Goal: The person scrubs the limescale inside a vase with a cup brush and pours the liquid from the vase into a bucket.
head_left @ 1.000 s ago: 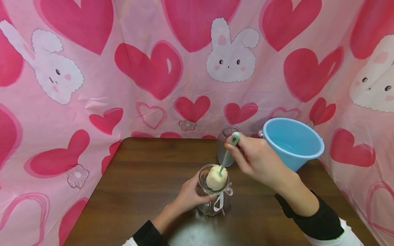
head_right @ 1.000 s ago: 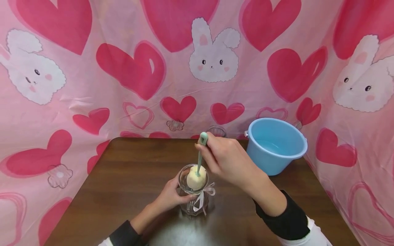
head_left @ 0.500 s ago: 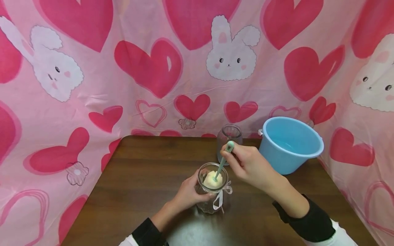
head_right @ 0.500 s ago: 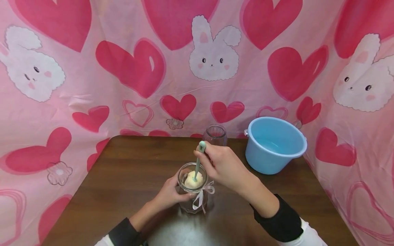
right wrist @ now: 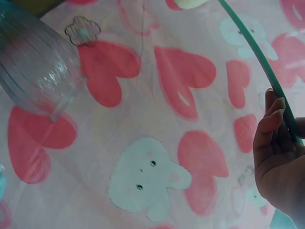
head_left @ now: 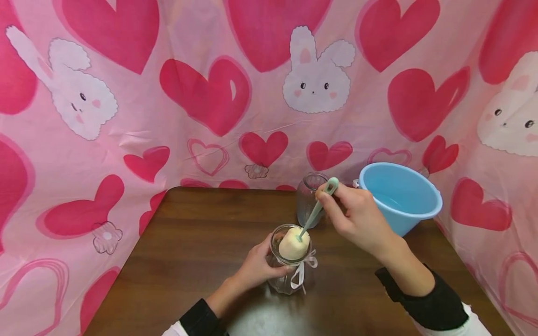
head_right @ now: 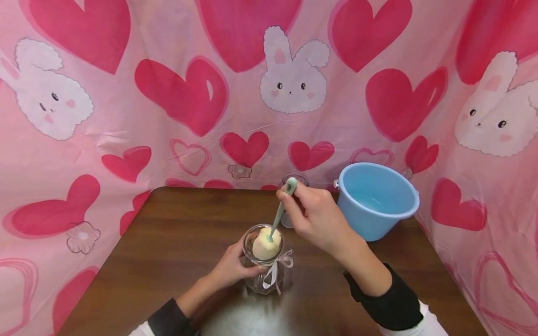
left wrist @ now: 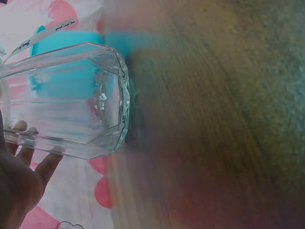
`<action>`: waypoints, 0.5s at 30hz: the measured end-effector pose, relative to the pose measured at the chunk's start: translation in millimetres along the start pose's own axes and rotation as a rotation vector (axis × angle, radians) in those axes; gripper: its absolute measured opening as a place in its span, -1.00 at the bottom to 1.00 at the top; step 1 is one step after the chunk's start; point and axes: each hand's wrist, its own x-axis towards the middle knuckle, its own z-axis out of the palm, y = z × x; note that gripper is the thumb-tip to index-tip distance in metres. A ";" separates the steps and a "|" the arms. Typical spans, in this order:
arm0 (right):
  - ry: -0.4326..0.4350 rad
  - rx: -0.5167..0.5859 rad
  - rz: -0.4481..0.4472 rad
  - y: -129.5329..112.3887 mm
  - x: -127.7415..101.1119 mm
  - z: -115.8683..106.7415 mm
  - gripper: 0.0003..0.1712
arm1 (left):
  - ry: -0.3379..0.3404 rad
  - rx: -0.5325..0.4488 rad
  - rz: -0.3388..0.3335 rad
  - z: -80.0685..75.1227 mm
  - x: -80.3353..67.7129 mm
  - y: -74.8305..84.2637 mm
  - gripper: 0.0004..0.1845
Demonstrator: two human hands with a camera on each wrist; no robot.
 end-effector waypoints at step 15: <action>-0.058 0.137 0.368 15.1 -17.1 21.4 -0.83 | 0.008 0.006 0.008 1.1 -0.4 -0.7 -0.16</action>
